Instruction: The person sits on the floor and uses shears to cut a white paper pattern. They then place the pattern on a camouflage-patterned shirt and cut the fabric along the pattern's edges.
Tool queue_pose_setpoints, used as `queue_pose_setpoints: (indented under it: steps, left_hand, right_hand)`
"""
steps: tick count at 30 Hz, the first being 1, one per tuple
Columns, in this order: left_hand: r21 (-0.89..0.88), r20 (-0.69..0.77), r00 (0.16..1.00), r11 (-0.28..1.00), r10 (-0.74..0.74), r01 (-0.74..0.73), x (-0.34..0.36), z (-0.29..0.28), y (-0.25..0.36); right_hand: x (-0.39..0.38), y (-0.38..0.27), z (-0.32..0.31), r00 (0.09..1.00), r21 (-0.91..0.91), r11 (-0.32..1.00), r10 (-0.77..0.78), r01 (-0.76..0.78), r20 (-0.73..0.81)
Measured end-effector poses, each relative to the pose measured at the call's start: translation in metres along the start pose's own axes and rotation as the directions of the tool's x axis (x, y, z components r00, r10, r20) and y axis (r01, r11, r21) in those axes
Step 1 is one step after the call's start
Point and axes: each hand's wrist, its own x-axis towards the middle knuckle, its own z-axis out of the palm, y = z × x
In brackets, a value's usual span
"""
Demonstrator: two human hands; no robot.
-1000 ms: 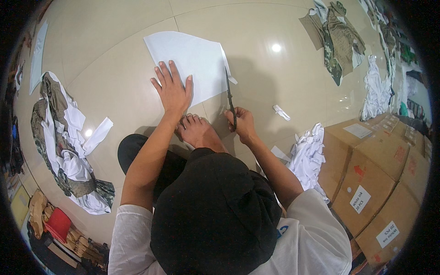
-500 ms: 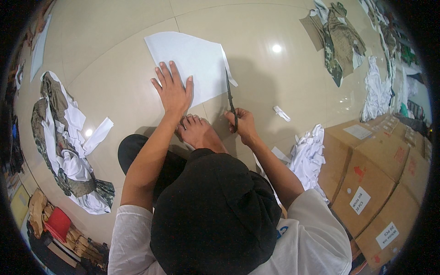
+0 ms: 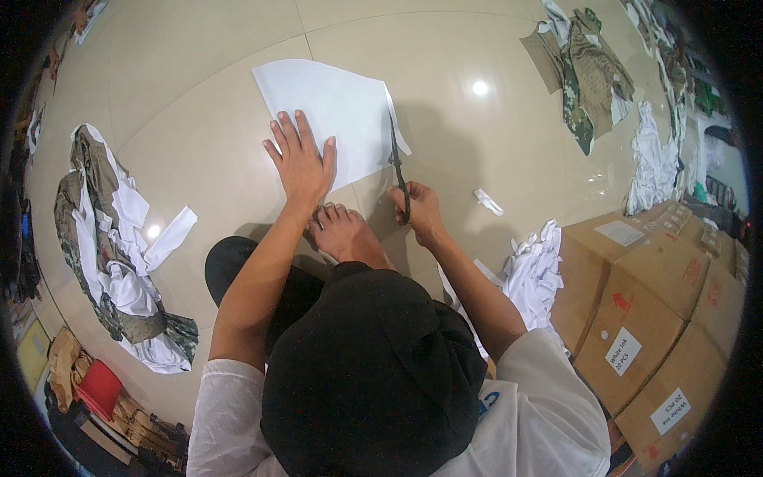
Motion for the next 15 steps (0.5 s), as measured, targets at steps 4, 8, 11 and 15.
queue_pose_setpoints:
  steps: [4,8,11,15]
  left_hand:
    - [0.0,-0.008,1.0,1.0,0.007,-0.007,0.0,0.0001,0.0003]
    - [0.003,-0.021,1.0,1.0,0.01,-0.01,-0.0004,0.0011,-0.0003]
    - [-0.004,-0.021,1.0,1.0,0.008,-0.008,0.0,0.001,0.0002]
    - [-0.006,-0.022,1.0,1.0,0.011,-0.011,0.0001,0.0007,0.0001]
  right_hand:
    - [0.0011,0.0026,-0.001,1.0,-0.004,1.0,0.002,-0.002,-0.008]
    - [-0.0005,0.0033,0.0002,1.0,0.007,1.0,0.0,0.0,-0.009]
    - [-0.0003,0.0041,0.0001,1.0,-0.001,1.0,-0.02,0.02,-0.003]
    - [-0.001,0.004,-0.0001,1.0,-0.008,1.0,-0.014,0.014,-0.006]
